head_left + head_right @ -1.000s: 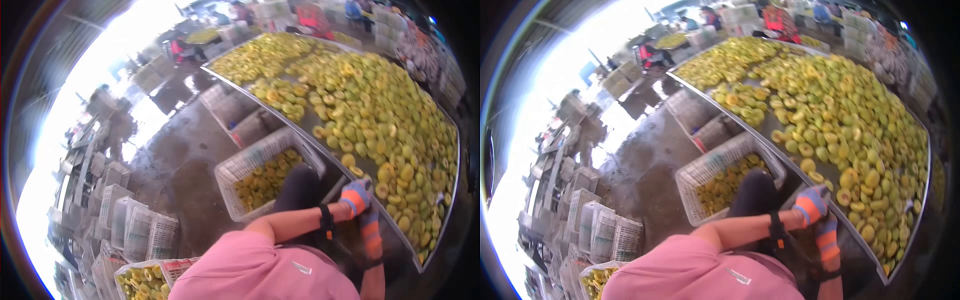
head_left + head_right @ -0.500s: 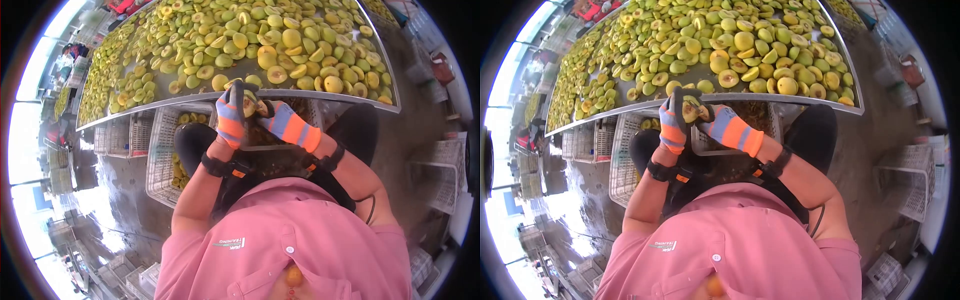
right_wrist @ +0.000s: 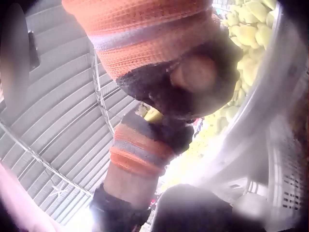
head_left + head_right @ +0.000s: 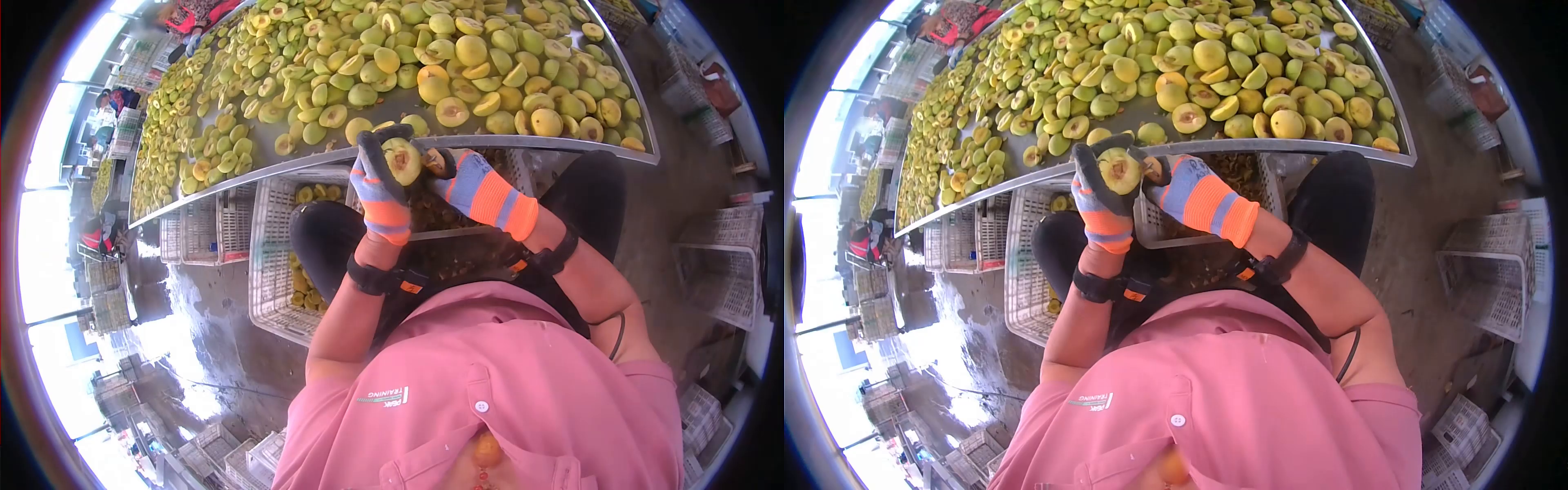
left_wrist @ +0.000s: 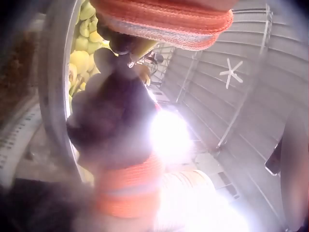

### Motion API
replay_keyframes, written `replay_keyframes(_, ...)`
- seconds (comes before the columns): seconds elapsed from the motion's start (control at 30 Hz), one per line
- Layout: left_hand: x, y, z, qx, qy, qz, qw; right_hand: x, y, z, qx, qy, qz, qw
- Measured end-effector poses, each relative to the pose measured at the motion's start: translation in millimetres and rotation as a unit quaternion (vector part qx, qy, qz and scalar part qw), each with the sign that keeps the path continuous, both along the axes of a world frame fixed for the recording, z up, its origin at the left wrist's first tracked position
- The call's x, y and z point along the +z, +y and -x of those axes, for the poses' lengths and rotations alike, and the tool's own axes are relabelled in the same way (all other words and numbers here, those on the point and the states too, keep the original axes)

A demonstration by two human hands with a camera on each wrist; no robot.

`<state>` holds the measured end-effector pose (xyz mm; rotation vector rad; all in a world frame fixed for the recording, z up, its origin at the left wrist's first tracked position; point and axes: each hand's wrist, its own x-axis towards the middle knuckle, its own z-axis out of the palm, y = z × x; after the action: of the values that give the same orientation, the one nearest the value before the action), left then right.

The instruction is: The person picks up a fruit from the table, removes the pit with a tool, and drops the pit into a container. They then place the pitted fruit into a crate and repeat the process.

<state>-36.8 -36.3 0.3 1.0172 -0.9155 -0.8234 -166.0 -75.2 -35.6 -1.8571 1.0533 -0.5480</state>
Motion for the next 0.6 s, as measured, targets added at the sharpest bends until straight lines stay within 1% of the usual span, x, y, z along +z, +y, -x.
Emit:
replay_keyframes(0.03, -2, 0, -1, 0.002, -0.009, -0.005, 1.000, 7, 0, 2, 0.009, 0.033, -0.005, 0.999)
replay_keyframes(0.13, -10, -4, -3, 0.005, -0.033, -0.037, 0.999, 11, 4, 4, -0.028, -0.093, -0.014, 0.995)
replay_keyframes(0.23, -10, -4, -1, 0.007, -0.048, -0.004, 0.999, 22, 3, 7, 0.005, -0.044, -0.041, 0.998)
replay_keyframes(0.33, -15, -3, 0, -0.013, -0.053, 0.004, 0.998, 4, 6, 1, 0.010, -0.138, -0.047, 0.989)
replay_keyframes(0.37, -19, -3, 0, -0.006, -0.077, 0.018, 0.997, 1, 7, 4, 0.008, -0.131, -0.089, 0.987)
replay_keyframes(0.43, -25, -3, 0, 0.008, -0.126, 0.044, 0.991, 27, 13, 7, 0.004, -0.119, -0.173, 0.978)
replay_keyframes(0.53, -24, 0, -1, 0.047, -0.290, 0.095, 0.951, 30, 13, 9, 0.014, -0.078, -0.231, 0.970)
replay_keyframes(0.6, -16, 5, -1, 0.051, -0.344, 0.095, 0.933, 33, 15, 8, 0.019, -0.077, -0.267, 0.961)
